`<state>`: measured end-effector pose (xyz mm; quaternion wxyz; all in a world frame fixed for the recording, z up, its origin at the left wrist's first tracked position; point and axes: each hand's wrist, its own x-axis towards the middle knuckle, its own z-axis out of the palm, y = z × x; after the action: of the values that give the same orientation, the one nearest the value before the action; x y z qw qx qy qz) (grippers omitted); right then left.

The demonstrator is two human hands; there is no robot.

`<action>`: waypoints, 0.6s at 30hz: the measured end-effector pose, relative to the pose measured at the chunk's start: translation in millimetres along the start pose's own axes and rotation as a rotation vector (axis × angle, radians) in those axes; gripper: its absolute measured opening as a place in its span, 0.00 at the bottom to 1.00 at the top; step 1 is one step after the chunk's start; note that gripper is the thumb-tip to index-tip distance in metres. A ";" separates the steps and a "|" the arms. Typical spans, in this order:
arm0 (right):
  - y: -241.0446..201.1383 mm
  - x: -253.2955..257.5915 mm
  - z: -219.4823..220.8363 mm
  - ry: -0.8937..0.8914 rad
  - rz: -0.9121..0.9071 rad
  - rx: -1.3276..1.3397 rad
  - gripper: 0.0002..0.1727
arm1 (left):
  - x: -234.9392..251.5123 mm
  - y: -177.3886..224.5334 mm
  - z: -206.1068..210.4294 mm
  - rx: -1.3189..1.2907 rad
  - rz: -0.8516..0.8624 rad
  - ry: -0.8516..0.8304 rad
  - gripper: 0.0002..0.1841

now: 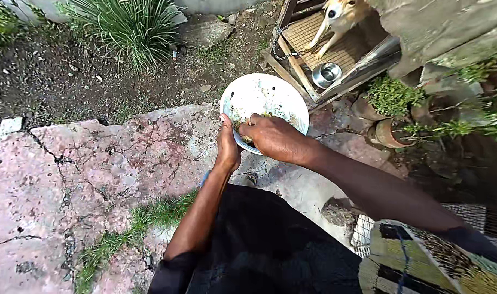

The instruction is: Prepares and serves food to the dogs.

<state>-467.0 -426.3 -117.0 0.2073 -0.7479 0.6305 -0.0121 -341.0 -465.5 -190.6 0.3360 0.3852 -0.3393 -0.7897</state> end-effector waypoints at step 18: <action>84.8 159.5 -80.3 0.192 0.275 0.398 0.10 | 203.9 91.2 -50.3 0.062 0.038 -0.142 0.38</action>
<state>-536.3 -611.3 -110.0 0.2894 -0.5949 0.7283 -0.1786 -371.7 -690.5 -219.5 0.3140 0.3316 -0.3938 -0.7977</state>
